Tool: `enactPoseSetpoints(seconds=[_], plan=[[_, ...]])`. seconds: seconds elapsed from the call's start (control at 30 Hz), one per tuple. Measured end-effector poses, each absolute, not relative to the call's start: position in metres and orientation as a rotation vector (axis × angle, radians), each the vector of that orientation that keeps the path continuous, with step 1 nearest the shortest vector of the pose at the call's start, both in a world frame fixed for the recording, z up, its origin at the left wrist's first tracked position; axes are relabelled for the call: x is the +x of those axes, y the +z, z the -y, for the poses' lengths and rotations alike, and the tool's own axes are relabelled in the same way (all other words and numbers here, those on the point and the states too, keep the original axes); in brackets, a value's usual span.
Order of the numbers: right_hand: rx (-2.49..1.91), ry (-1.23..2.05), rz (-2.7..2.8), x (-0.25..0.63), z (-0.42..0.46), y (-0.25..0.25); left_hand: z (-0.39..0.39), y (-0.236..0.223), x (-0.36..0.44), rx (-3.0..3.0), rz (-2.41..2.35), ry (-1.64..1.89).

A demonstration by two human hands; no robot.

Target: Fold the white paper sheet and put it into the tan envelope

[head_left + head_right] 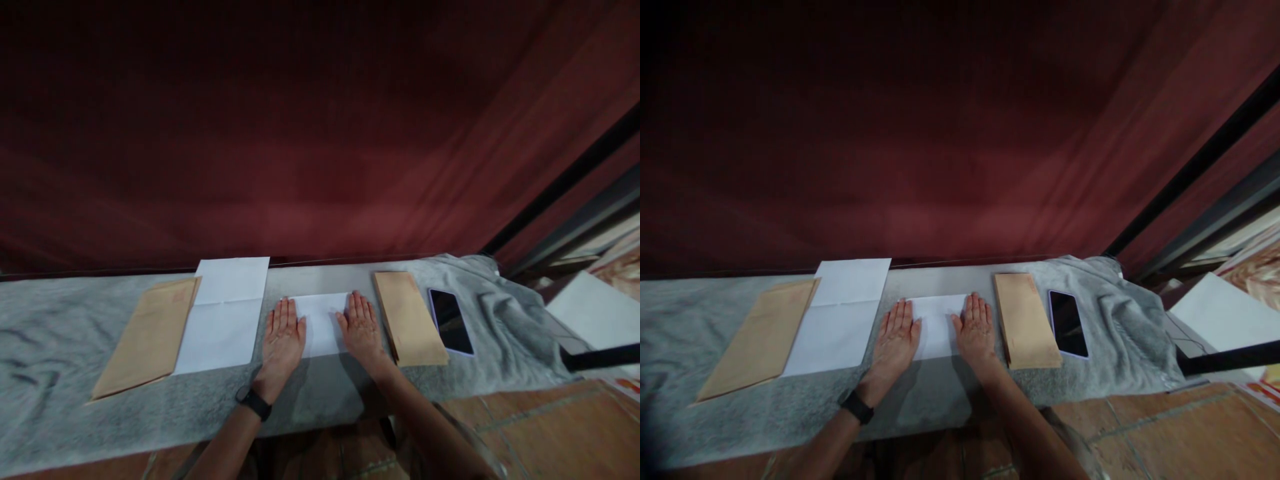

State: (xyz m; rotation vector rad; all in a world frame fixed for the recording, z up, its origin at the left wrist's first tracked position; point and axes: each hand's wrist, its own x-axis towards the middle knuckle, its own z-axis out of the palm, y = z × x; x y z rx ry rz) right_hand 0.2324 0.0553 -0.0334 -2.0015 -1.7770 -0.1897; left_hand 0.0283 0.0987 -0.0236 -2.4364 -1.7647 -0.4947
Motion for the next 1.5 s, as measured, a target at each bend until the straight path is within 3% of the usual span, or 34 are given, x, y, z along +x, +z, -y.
enactPoseSetpoints(seconds=[0.23, 0.5, 1.5], plan=[[-1.833, -0.067, 1.951, 0.210, -0.037, -0.018, -0.089, -0.020, 0.032, -2.456, 1.729, -0.530], [-1.694, 0.016, 2.139, 0.184, -0.015, -0.014, -0.063, -0.021, 0.041, -2.734, 1.346, -0.334], [-1.987, -0.149, 1.983, 0.234, -0.017, -0.029, -0.059, -0.017, 0.014, -2.540, 1.662, -0.393]])
